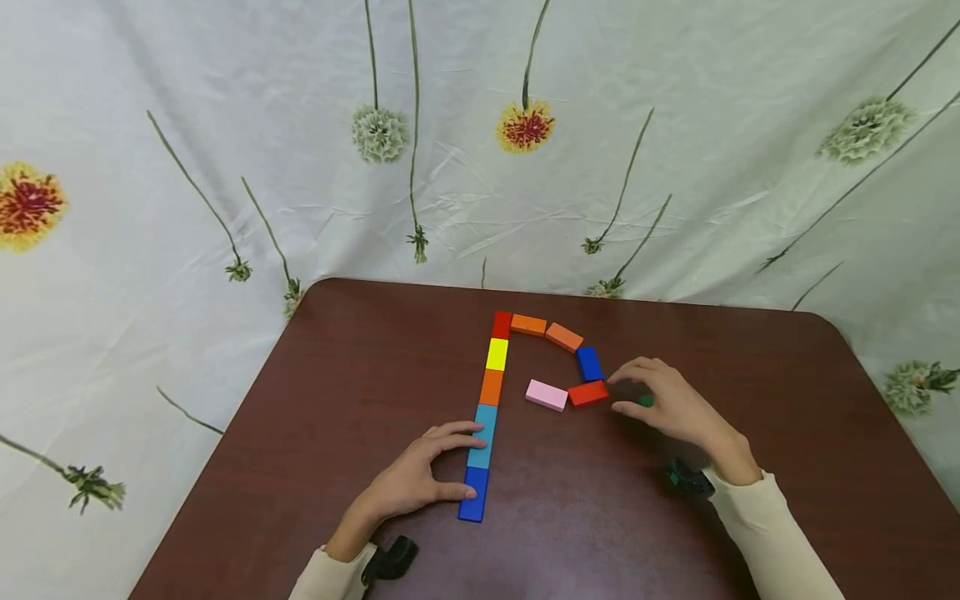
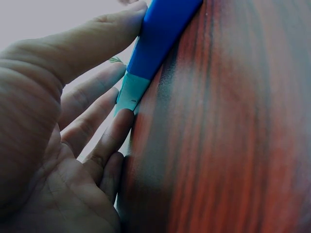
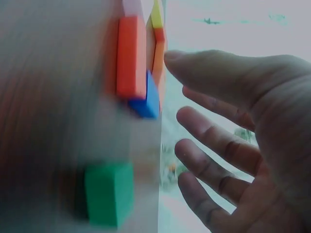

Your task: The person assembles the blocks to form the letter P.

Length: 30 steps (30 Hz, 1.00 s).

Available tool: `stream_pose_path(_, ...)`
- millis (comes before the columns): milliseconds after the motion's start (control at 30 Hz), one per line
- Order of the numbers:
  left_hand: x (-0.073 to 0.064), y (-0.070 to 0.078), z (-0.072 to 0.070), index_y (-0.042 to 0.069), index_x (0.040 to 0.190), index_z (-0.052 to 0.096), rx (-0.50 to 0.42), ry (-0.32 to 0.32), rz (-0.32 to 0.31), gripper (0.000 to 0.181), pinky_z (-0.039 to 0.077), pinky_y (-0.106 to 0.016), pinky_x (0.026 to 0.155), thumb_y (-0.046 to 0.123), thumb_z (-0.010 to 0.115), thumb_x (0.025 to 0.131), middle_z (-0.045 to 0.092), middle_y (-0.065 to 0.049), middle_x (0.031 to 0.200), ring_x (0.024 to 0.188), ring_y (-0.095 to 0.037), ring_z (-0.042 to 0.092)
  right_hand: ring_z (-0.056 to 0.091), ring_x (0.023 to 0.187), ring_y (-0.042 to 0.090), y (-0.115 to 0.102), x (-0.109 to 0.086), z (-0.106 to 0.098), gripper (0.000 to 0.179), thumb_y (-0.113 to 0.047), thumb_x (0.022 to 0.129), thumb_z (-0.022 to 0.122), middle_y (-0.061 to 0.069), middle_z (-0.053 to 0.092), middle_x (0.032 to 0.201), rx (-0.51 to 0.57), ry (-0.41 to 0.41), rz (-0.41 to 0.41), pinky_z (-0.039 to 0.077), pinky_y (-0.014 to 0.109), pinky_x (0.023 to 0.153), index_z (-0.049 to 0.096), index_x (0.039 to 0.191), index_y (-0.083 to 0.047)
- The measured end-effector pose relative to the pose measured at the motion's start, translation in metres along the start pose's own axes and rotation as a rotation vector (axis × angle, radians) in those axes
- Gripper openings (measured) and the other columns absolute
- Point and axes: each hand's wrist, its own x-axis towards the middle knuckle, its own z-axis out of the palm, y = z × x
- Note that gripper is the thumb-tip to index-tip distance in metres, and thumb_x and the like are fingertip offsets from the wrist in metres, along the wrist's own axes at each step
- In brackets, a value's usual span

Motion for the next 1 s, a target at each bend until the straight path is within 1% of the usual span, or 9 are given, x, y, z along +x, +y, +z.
stream_pose_path(167, 0.000, 0.000, -0.001, 0.024, 0.132, 0.065, 0.007, 0.003, 0.002, 0.056, 0.033, -0.062, 0.112, 0.034, 0.084, 0.081, 0.048, 0.006, 0.151, 0.142, -0.028, 0.039, 0.063, 0.102, 0.026, 0.016, -0.017, -0.007, 0.032, -0.020, 0.085, 0.081, 0.005, 0.067, 0.115, -0.001, 0.019, -0.003, 0.054, 0.049, 0.086, 0.071, 0.114, -0.009)
stream_pose_path(333, 0.000, 0.000, -0.001, 0.024, 0.132, 0.065, 0.004, 0.005, -0.001, 0.055, 0.032, -0.062, 0.112, 0.034, 0.084, 0.081, 0.048, 0.007, 0.151, 0.142, -0.028, 0.039, 0.062, 0.097, 0.023, 0.027, -0.026, -0.009, 0.033, -0.017, 0.083, 0.083, 0.004, 0.067, 0.115, -0.006, 0.025, -0.004, 0.053, 0.044, 0.083, 0.072, 0.113, -0.009)
stream_pose_path(567, 0.000, 0.001, 0.000, 0.023, 0.133, 0.065, -0.001, -0.001, -0.004, 0.056, 0.032, -0.062, 0.112, 0.033, 0.084, 0.081, 0.048, 0.006, 0.152, 0.142, -0.029, 0.039, 0.063, 0.097, 0.025, 0.035, -0.032, -0.009, 0.037, -0.013, 0.081, 0.083, 0.009, 0.066, 0.116, 0.011, -0.026, 0.019, 0.054, 0.039, 0.081, 0.070, 0.115, -0.007)
stream_pose_path(633, 0.000, 0.000, 0.001, 0.023, 0.133, 0.065, -0.004, 0.000, -0.005, 0.056, 0.032, -0.062, 0.112, 0.033, 0.084, 0.081, 0.047, 0.006, 0.152, 0.142, -0.029, 0.039, 0.063, 0.095, 0.023, 0.038, -0.033, -0.007, 0.038, -0.011, 0.081, 0.083, 0.009, 0.066, 0.116, 0.016, -0.030, 0.017, 0.054, 0.037, 0.080, 0.069, 0.116, -0.007)
stream_pose_path(733, -0.001, 0.000, 0.001, 0.023, 0.132, 0.065, -0.005, 0.001, -0.002, 0.056, 0.032, -0.062, 0.112, 0.033, 0.084, 0.081, 0.047, 0.005, 0.152, 0.142, -0.029, 0.039, 0.063, 0.094, 0.022, 0.040, -0.033, -0.005, 0.038, -0.014, 0.083, 0.083, 0.009, 0.066, 0.115, 0.021, -0.029, 0.016, 0.055, 0.036, 0.080, 0.069, 0.117, -0.006)
stream_pose_path(867, 0.000, -0.001, 0.001, 0.023, 0.132, 0.065, -0.001, 0.002, -0.001, 0.055, 0.032, -0.063, 0.112, 0.033, 0.084, 0.081, 0.048, 0.005, 0.151, 0.142, -0.030, 0.039, 0.063, 0.093, 0.021, 0.041, -0.031, -0.002, 0.036, -0.020, 0.085, 0.081, 0.009, 0.065, 0.112, 0.015, -0.015, 0.045, 0.055, 0.038, 0.078, 0.069, 0.117, -0.006)
stream_pose_path(1000, 0.000, -0.001, 0.001, 0.022, 0.132, 0.065, 0.006, 0.004, 0.001, 0.055, 0.032, -0.063, 0.111, 0.033, 0.084, 0.081, 0.048, 0.004, 0.151, 0.142, -0.031, 0.039, 0.061, 0.088, 0.019, 0.041, -0.030, 0.000, 0.033, -0.017, 0.085, 0.081, 0.009, 0.066, 0.109, 0.003, 0.006, 0.060, 0.054, 0.034, 0.074, 0.071, 0.114, -0.006)
